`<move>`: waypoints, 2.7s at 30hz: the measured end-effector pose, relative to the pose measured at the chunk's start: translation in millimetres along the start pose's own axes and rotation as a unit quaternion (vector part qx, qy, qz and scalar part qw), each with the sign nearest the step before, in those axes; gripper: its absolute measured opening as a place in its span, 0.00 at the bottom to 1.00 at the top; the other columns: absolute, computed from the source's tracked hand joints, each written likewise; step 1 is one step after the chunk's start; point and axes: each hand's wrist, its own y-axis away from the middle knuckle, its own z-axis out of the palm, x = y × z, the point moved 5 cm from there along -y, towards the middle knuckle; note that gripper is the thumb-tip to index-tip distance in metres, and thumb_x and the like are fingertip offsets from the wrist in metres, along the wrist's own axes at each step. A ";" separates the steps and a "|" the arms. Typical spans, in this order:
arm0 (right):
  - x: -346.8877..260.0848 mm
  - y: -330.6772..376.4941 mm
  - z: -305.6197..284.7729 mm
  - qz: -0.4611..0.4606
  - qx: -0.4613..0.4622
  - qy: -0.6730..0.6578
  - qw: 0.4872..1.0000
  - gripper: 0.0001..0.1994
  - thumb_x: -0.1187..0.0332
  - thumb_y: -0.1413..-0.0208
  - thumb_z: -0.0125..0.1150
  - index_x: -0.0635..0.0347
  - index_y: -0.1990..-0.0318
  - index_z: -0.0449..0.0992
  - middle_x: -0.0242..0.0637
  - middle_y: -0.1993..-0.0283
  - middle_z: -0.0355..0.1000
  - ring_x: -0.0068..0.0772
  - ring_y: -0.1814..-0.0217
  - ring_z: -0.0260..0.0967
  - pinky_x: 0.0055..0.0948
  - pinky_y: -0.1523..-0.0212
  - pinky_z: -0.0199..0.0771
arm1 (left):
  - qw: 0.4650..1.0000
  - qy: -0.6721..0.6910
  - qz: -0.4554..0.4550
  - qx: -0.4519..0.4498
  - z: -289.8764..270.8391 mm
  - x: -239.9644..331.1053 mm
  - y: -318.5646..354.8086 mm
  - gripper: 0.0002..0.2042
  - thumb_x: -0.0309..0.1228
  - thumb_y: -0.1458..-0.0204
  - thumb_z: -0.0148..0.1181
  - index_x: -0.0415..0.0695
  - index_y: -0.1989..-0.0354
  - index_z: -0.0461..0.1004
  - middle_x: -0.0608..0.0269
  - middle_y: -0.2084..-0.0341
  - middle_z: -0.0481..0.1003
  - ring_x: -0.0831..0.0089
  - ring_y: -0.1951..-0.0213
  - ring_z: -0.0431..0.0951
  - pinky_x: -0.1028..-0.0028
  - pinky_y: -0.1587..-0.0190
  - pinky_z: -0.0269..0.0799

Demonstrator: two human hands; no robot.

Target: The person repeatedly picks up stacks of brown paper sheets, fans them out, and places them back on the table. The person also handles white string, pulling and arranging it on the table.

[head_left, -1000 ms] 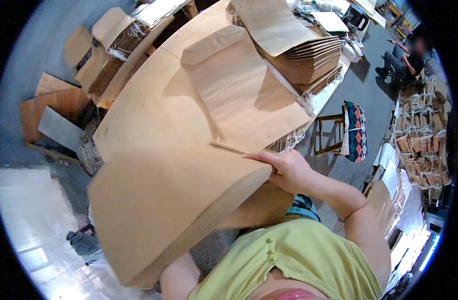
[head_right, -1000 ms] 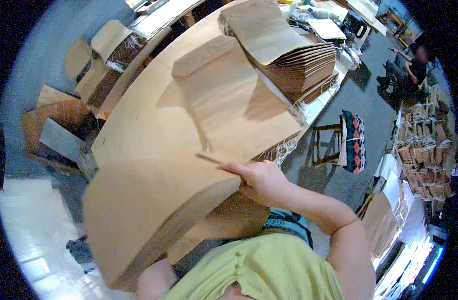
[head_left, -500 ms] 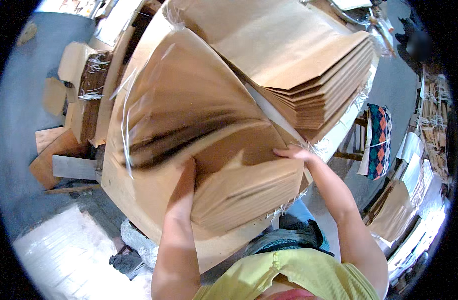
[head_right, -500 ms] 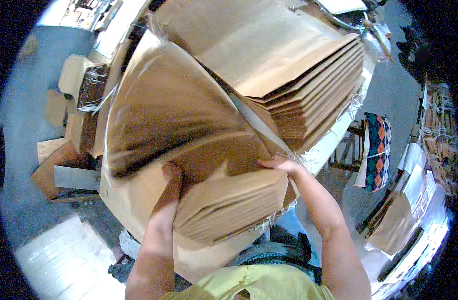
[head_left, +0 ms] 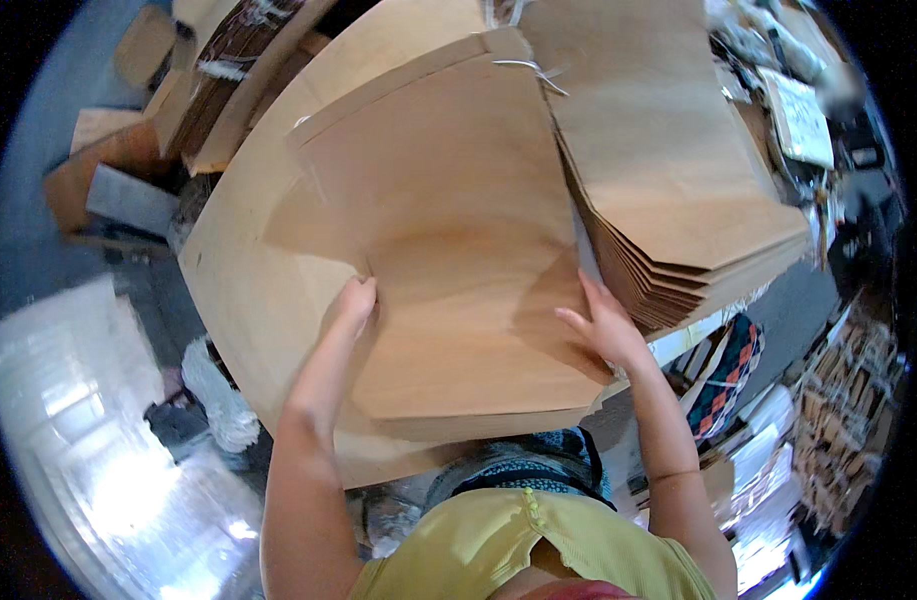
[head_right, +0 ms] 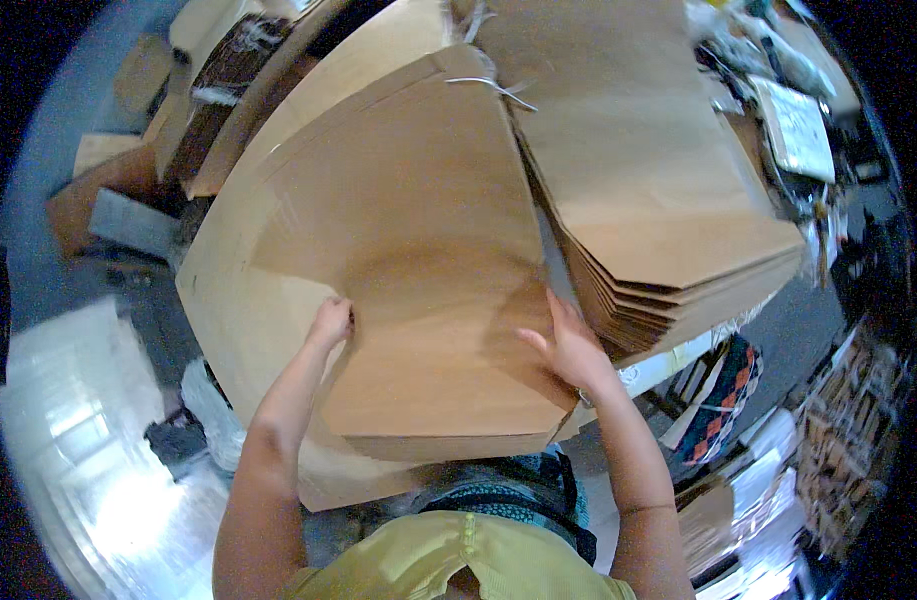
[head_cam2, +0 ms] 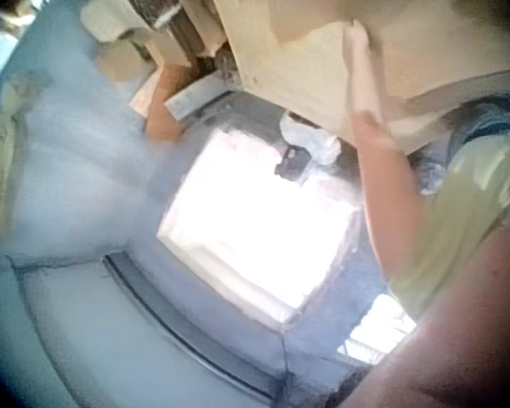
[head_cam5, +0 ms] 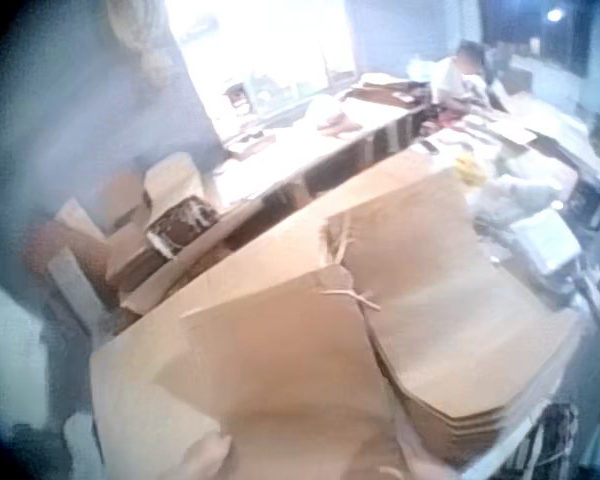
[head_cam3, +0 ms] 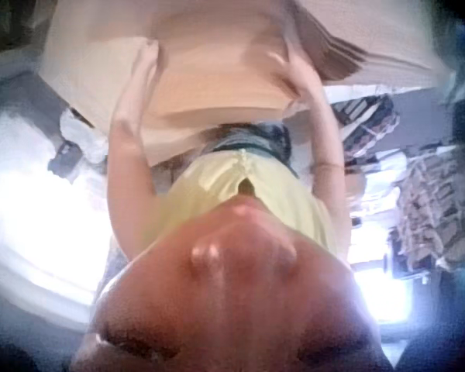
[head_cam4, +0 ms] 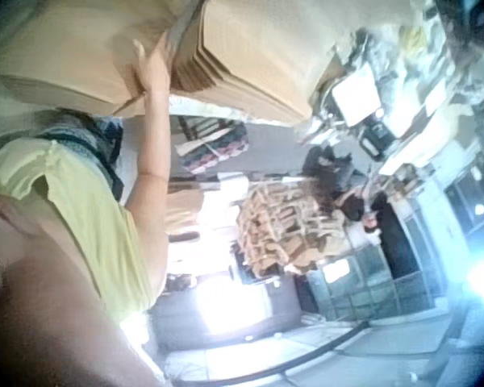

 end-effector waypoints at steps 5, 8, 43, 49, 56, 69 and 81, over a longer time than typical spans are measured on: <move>-10.7 -56.8 -0.9 0.136 0.012 -0.195 0.971 0.33 0.59 0.46 0.61 0.67 0.36 0.58 0.59 0.36 0.58 0.48 0.34 0.58 0.41 0.39 0.61 | 0.993 0.114 -0.017 0.038 13.2 -15.7 9.7 0.14 0.37 0.48 0.53 0.38 0.71 0.78 0.54 0.77 0.79 0.63 0.73 0.78 0.65 0.66 0.72; 16.3 -62.9 7.7 0.007 0.158 0.071 0.985 0.31 0.58 0.47 0.61 0.70 0.41 0.62 0.56 0.50 0.71 0.47 0.47 0.70 0.37 0.47 0.68 | 0.994 0.095 0.010 0.052 16.4 -16.9 12.5 0.12 0.35 0.51 0.54 0.41 0.70 0.79 0.55 0.77 0.79 0.61 0.72 0.78 0.64 0.66 0.70; 143.8 109.8 122.9 0.172 0.031 -0.273 0.946 0.15 0.57 0.45 0.61 0.61 0.59 0.78 0.38 0.69 0.76 0.29 0.70 0.70 0.30 0.64 0.71 | 0.980 0.076 -0.137 -0.125 48.7 32.8 -15.3 0.09 0.32 0.52 0.52 0.39 0.72 0.72 0.59 0.76 0.73 0.65 0.73 0.73 0.64 0.71 0.69; 112.9 122.2 122.3 0.126 0.080 -0.134 0.980 0.13 0.57 0.46 0.61 0.59 0.68 0.78 0.47 0.72 0.74 0.48 0.70 0.72 0.40 0.68 0.69 | 0.990 0.021 -0.088 -0.111 53.7 13.9 -36.8 0.12 0.37 0.47 0.48 0.39 0.70 0.72 0.57 0.73 0.73 0.63 0.69 0.73 0.59 0.66 0.71; 25.2 219.7 267.5 0.165 0.051 -0.243 0.955 0.11 0.61 0.49 0.61 0.59 0.69 0.78 0.49 0.70 0.75 0.51 0.66 0.73 0.43 0.65 0.72 | 0.976 -0.189 0.032 -0.100 -30.8 -60.5 -129.9 0.18 0.41 0.50 0.53 0.35 0.64 0.76 0.46 0.65 0.75 0.58 0.62 0.77 0.59 0.61 0.73; -101.8 261.6 499.2 -0.045 -0.326 -0.184 0.926 0.17 0.57 0.48 0.52 0.56 0.57 0.77 0.47 0.56 0.76 0.55 0.55 0.72 0.45 0.54 0.71 | 0.699 -0.657 0.268 -0.088 -31.8 -89.2 -39.2 0.34 0.54 0.47 0.51 0.33 0.45 0.68 0.43 0.43 0.66 0.51 0.37 0.59 0.56 0.34 0.45; 172.1 473.2 310.7 0.359 0.266 -0.300 0.843 0.15 0.56 0.48 0.51 0.49 0.58 0.79 0.42 0.59 0.77 0.47 0.55 0.74 0.42 0.54 0.73 | 0.555 -0.773 0.232 -0.202 82.6 -154.8 43.8 0.21 0.44 0.46 0.51 0.37 0.56 0.73 0.50 0.58 0.72 0.53 0.55 0.70 0.56 0.49 0.62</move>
